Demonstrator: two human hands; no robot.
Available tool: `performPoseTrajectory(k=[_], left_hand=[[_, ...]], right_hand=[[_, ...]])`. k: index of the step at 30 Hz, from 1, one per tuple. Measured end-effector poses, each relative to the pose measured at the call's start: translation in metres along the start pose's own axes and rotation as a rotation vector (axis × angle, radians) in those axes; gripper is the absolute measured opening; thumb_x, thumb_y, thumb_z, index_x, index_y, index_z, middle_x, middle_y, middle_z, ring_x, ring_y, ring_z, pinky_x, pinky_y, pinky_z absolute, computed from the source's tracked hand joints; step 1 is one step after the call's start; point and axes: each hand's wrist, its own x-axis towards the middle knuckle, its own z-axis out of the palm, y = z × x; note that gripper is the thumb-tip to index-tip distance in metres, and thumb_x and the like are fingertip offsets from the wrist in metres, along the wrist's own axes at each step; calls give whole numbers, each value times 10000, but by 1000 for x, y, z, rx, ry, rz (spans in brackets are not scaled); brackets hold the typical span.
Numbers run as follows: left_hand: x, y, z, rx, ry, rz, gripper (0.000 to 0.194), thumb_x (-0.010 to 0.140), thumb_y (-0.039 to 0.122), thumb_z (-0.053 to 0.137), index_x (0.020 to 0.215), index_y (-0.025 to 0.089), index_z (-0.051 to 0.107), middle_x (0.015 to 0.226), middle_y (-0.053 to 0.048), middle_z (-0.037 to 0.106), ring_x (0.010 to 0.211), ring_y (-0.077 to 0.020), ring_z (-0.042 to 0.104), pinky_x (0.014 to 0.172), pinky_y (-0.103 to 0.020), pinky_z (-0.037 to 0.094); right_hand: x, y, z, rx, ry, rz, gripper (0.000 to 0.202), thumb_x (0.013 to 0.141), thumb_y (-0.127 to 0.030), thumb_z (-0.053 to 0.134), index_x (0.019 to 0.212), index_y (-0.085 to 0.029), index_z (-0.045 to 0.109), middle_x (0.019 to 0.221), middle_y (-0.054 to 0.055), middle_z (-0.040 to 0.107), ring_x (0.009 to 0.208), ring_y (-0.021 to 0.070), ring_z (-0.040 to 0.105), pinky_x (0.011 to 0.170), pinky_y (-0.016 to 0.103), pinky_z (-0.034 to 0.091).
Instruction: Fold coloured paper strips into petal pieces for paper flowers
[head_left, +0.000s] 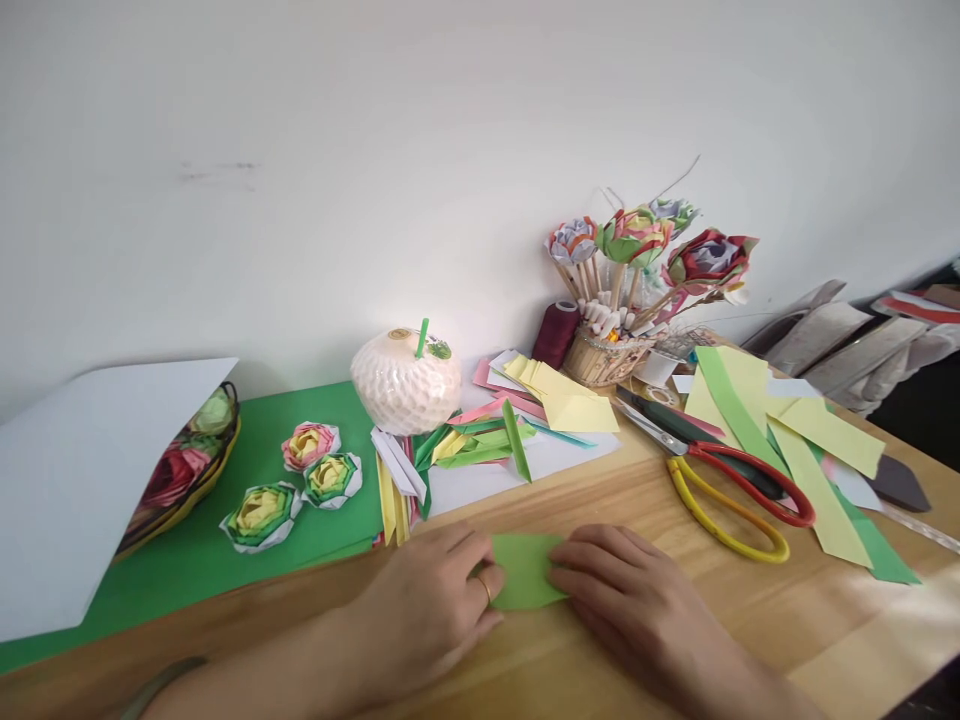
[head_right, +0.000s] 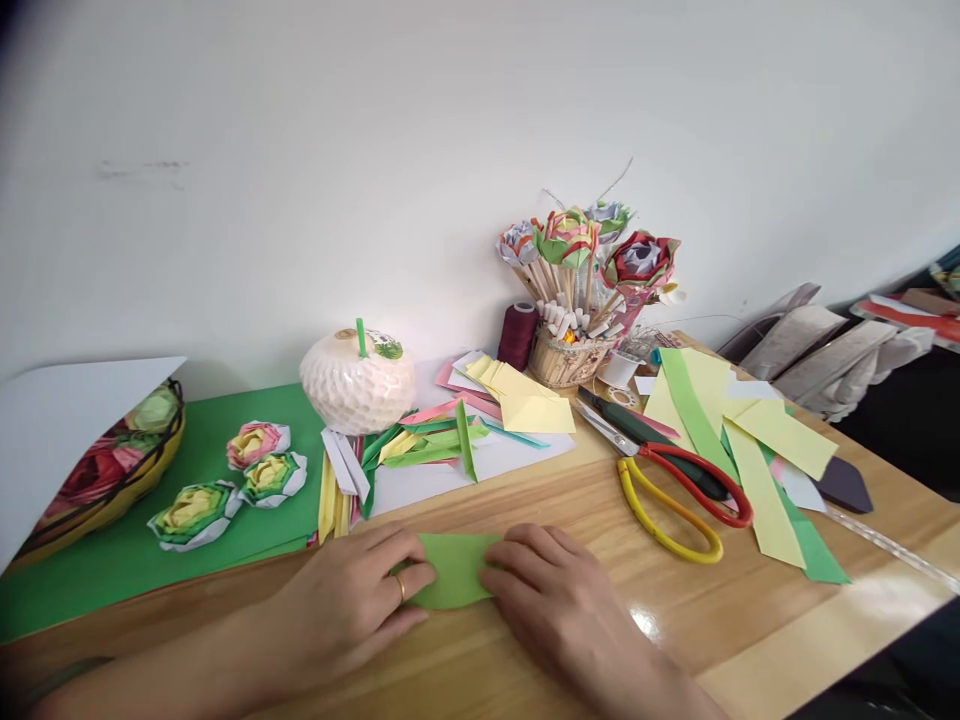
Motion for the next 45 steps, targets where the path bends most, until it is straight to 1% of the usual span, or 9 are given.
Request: performPoseTrajectory(k=[3,8,13,16,20,25,28,34,45], left_hand=[[-2,-2,2,-37,111,13,104,867,182,522,890,161,621,837,-38,607,740,-191,568,640,-295,472],[-7,-2,8,-215,286,-79,289,926,130,382,848,185,655,730,-24,602,662,-151,561,591,-241,449],[-12,-2,14,-308,355,-155,283,940,180,394,823,174,651,696,-27,619,624,-151,589,556,-233,471],[-14,-5,18,-288,376,-175,237,937,181,409,919,182,645,700,-15,644,617,-147,618,556,-224,491],[-17,-9,23,-290,336,-278,182,875,160,478,1025,214,565,798,5,679,701,-151,655,633,-227,513],[-16,-7,23,-315,201,-432,119,796,112,509,805,229,487,691,54,619,624,-129,619,568,-202,458],[-14,-7,22,-332,149,-473,133,798,103,513,771,226,472,674,66,615,603,-116,610,554,-189,437],[-13,-9,20,-365,103,-498,144,831,97,483,763,224,483,667,61,620,602,-109,614,534,-180,419],[-11,-11,19,-313,145,-442,181,832,67,424,760,227,470,672,61,626,611,-96,623,507,-162,407]], right_hand=[[-1,-1,4,33,4,108,197,920,-126,430,888,-190,614,778,51,643,715,171,591,631,291,492],[0,0,6,157,-52,262,186,940,-172,431,865,-205,598,849,53,609,766,170,575,658,285,483],[2,-2,11,234,-73,396,190,958,-200,422,855,-217,581,858,36,598,777,162,582,656,271,481],[2,-4,15,199,-74,458,194,965,-223,416,820,-208,545,811,30,581,739,160,577,623,269,474],[3,-6,20,114,-34,469,180,962,-244,419,812,-207,512,777,23,571,702,158,576,593,267,471],[6,-8,25,-14,45,469,222,960,-284,414,757,-211,467,717,7,543,606,135,561,528,241,467],[8,-9,27,-59,60,459,250,974,-296,384,757,-209,471,708,7,544,592,127,570,519,226,473],[13,-7,24,-125,41,436,356,1000,-346,319,709,-213,474,654,2,547,563,121,583,508,208,479],[16,-2,22,-183,-25,425,382,1007,-353,282,681,-227,436,638,-7,541,532,124,585,464,211,457]])
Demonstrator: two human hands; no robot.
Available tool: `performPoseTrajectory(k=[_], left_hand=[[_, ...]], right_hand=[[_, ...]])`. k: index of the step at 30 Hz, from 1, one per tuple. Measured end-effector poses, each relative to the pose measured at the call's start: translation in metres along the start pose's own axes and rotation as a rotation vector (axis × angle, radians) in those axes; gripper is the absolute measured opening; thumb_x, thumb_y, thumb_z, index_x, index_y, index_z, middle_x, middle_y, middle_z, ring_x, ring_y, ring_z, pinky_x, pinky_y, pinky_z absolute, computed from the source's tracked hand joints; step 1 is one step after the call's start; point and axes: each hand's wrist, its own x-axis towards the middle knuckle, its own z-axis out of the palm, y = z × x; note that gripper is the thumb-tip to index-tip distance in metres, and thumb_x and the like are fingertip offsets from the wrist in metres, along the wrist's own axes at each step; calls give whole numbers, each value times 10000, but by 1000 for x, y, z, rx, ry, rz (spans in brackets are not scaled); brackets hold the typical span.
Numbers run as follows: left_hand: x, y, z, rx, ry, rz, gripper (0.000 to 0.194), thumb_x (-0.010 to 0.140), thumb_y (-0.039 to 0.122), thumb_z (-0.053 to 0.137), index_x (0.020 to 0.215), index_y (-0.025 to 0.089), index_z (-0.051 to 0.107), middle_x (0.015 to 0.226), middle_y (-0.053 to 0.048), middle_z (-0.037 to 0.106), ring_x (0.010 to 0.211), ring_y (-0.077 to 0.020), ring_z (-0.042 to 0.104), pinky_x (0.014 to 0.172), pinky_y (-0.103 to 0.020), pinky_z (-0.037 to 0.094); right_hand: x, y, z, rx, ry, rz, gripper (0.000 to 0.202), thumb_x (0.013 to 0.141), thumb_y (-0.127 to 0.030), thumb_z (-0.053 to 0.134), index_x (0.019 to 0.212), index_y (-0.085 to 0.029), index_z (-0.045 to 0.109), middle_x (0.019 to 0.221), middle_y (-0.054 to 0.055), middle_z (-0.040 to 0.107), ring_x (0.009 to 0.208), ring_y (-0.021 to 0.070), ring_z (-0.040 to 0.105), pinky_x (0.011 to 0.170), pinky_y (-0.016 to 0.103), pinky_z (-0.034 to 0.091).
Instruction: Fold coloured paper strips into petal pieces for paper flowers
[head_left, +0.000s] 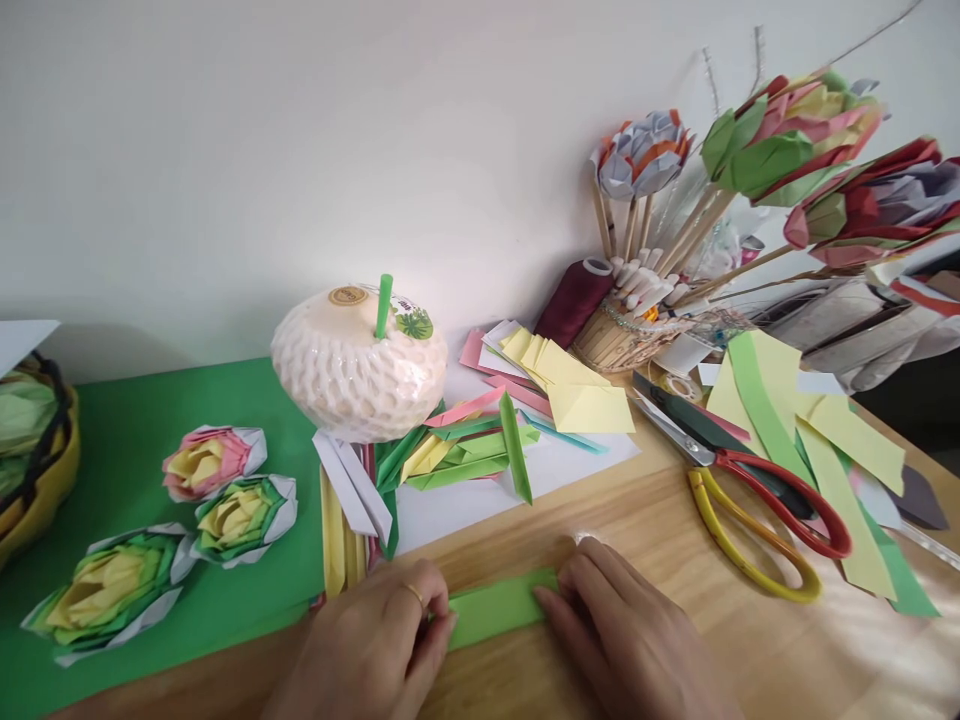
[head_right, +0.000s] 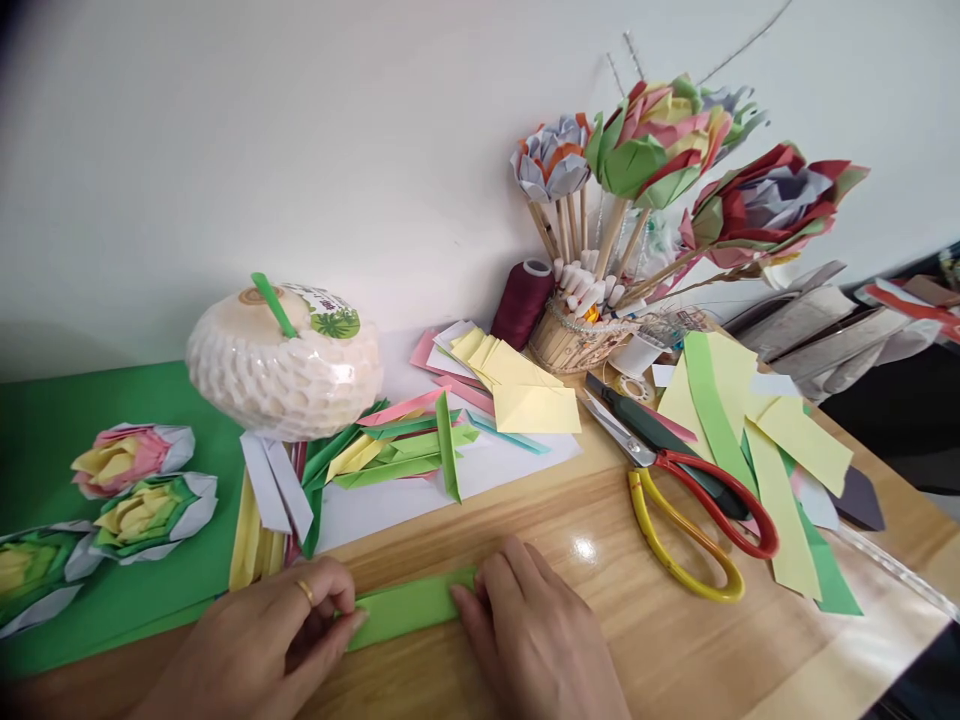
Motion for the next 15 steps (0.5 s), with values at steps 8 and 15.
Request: performPoseTrajectory(k=[8,15], left_hand=[[1,0,0,37,-1,20,172,833,84,430,747,230,463,637,72,605,558,-94,614,503,-161,422],[4,-2,-1,69,-3,39,167,830,91,432,749,235,457,621,80,598,520,-93,608,486,-165,421]], right_hand=[[-5,2,1,45,-66,41,308,991,-322,356,711,-225,441,686,-7,543,585,124,591,506,211,459],[-4,2,3,-11,-55,22,311,991,-330,350,712,-227,440,674,-8,543,572,131,593,477,215,441]])
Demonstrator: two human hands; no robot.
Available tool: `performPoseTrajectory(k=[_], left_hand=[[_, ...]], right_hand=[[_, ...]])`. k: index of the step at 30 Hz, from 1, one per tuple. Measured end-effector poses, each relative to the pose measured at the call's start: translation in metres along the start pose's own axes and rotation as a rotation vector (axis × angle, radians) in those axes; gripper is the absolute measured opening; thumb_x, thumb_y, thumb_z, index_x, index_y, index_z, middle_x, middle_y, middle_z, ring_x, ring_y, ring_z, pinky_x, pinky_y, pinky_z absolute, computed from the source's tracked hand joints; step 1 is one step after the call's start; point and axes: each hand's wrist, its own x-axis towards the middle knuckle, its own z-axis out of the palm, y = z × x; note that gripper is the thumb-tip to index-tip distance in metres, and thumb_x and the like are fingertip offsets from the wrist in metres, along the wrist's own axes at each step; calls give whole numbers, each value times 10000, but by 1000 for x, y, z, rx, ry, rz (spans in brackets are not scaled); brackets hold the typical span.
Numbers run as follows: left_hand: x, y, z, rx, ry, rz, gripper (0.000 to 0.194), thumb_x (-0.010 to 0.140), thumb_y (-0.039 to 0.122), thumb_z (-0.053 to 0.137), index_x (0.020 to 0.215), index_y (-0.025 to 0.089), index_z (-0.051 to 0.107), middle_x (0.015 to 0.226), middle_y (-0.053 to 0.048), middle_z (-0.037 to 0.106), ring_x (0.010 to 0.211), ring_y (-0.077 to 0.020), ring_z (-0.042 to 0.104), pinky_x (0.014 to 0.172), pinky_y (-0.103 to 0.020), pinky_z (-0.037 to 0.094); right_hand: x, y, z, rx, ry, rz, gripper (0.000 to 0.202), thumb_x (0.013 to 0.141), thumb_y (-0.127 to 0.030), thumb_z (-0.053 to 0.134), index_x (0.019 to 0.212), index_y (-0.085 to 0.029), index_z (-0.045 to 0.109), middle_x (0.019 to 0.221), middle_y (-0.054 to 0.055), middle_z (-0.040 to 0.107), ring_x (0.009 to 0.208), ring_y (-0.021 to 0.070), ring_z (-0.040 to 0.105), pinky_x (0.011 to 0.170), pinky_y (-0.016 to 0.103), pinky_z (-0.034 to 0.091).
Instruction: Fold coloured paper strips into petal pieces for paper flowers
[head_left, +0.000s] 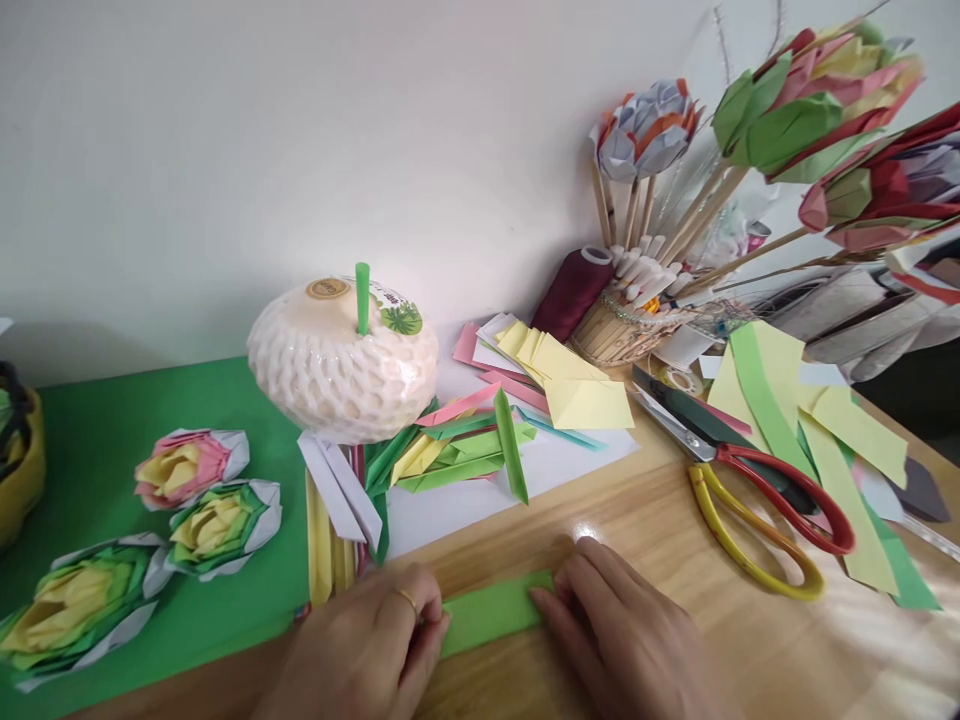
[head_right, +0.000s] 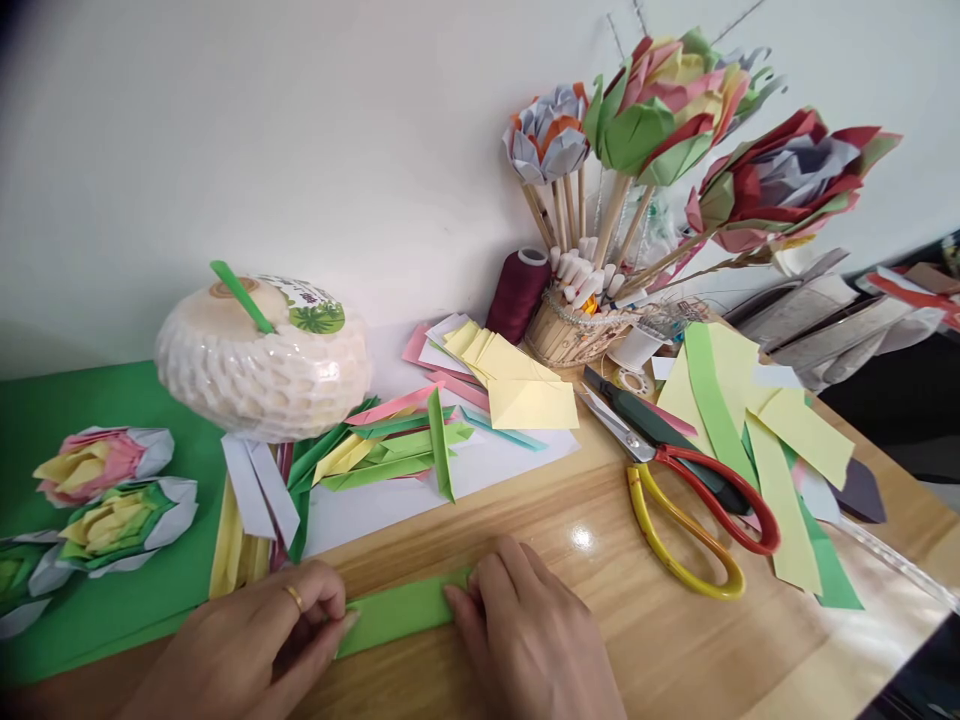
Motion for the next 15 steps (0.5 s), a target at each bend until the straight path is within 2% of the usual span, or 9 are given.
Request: performPoseTrajectory(k=[15], left_hand=[[4,3,-1,1,-32,9,206,841,63,373,720,222,422,595,63,566,508,-102,584,473,-184,382]], right_hand=[[5,-3,-6,-148,8,-12,358,994,-363,292,686,-232,419,621,-18,527,496,138,568,448,240,399]])
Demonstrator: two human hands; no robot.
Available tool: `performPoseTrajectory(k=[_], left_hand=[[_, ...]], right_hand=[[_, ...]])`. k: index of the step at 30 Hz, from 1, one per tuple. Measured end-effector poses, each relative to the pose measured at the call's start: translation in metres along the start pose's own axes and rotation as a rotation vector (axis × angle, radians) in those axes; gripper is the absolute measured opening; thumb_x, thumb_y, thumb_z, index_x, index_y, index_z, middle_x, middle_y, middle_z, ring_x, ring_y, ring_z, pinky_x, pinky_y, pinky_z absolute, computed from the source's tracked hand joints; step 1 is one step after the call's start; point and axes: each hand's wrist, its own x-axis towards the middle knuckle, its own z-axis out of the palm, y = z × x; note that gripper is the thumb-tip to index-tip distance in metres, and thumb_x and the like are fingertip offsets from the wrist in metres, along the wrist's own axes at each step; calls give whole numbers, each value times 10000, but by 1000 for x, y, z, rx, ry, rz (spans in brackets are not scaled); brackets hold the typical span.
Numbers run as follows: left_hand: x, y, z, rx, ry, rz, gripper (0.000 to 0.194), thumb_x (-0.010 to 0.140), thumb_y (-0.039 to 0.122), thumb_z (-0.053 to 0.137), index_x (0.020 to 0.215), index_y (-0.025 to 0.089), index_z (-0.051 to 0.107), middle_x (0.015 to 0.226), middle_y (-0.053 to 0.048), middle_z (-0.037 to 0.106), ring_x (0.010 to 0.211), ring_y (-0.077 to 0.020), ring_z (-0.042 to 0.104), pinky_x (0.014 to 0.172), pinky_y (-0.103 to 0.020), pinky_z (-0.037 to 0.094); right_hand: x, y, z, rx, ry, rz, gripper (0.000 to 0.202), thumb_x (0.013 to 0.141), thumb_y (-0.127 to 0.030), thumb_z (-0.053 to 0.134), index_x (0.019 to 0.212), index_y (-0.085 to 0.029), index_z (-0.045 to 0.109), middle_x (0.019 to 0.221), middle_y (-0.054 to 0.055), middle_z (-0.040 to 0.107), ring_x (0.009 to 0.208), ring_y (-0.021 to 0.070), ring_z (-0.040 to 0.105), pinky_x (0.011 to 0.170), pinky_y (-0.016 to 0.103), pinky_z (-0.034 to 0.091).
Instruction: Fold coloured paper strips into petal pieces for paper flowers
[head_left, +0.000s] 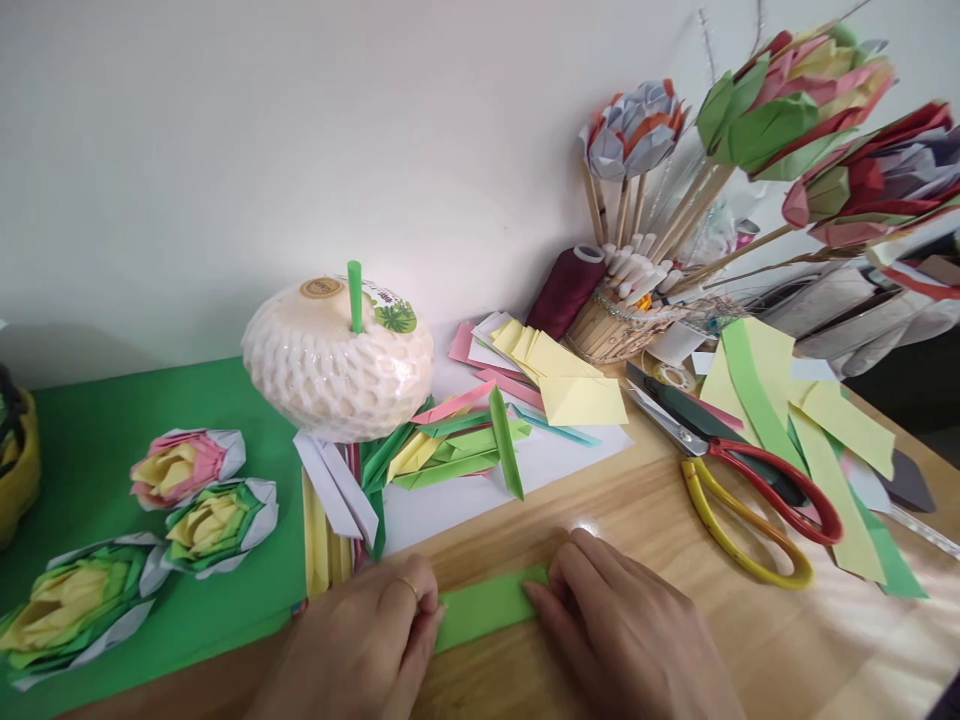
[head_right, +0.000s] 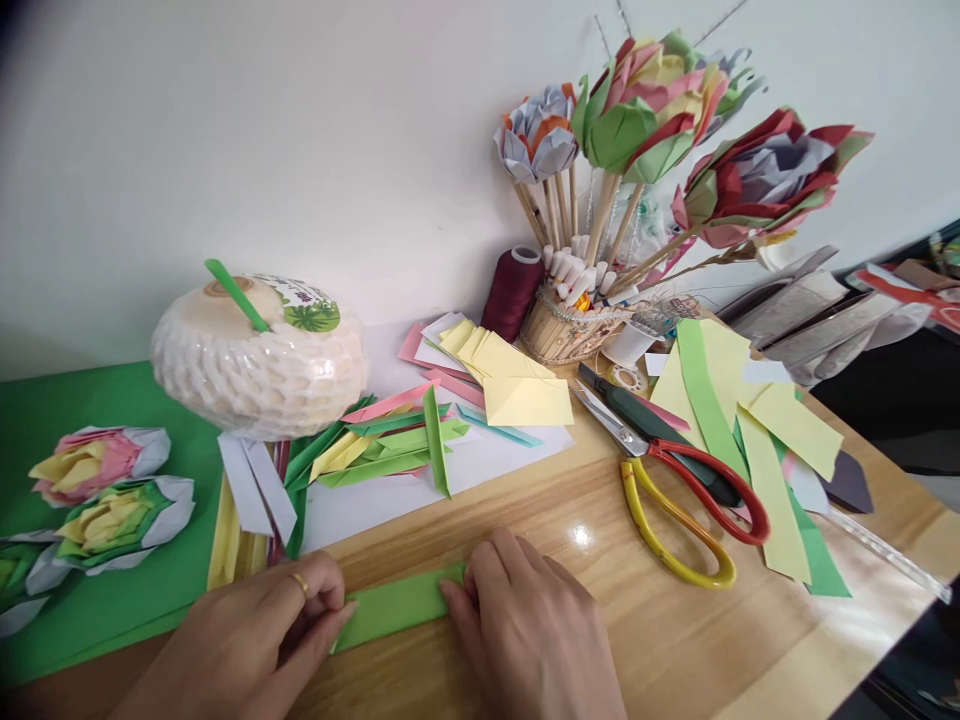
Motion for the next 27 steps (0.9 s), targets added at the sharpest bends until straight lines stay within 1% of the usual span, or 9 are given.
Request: performPoseTrajectory(k=[5,8,12,15,19,21,23,25,27], left_hand=[[-5,-1,2,51,-70,-25,236,868,62,352,699,213,420,598,49,547,520,-113,569,461,-202,359],[-7,-1,1,161,-55,71,251,863,37,330,738,204,469,663,19,545,605,-139,571,479,-212,361],[-4,2,1,311,6,244,298,872,42,370,950,242,577,852,-7,578,743,-163,549,550,-224,388],[-2,0,7,389,72,339,332,917,149,463,1189,320,543,970,-20,580,818,-178,515,662,-260,419],[-4,-4,14,426,67,369,407,878,234,601,1262,339,514,1039,-39,570,901,-207,489,735,-314,419],[-6,-3,13,440,60,356,431,872,226,619,1268,357,510,1039,-31,571,906,-204,489,744,-316,414],[-6,-1,12,455,71,350,375,896,226,592,1243,356,535,1002,-23,575,878,-194,493,732,-310,405],[-5,4,10,481,94,348,266,932,233,538,1176,323,593,940,-23,575,828,-184,492,705,-306,392],[-5,8,7,514,99,367,231,951,234,503,1144,284,620,866,-24,564,779,-175,482,683,-305,375]], right_hand=[[3,-1,-2,-47,35,22,448,1003,-424,202,652,-233,405,600,-13,523,472,141,559,438,243,400],[2,-3,-3,-24,37,43,472,1001,-449,186,648,-227,406,603,-13,520,474,128,553,429,224,391],[1,-5,-4,4,17,66,457,1000,-445,208,665,-221,425,632,-2,530,518,139,562,455,228,408],[-1,-5,-2,51,1,75,406,1000,-398,255,693,-215,446,664,4,540,564,147,567,498,237,428],[-5,-1,-3,110,13,115,294,975,-292,355,723,-208,479,686,6,543,583,140,554,517,230,431],[-8,-1,-7,112,69,74,242,960,-216,358,798,-198,536,757,34,579,659,159,572,579,256,464],[-13,-5,-12,128,100,-53,266,947,-143,321,958,-190,583,890,70,621,806,186,590,699,301,493],[-18,-12,-16,152,71,-192,334,934,-115,301,1119,-190,569,1002,81,637,917,197,582,790,320,493],[-24,-21,-15,123,15,-232,333,923,-143,343,1173,-170,560,1024,82,648,916,201,583,807,315,499]])
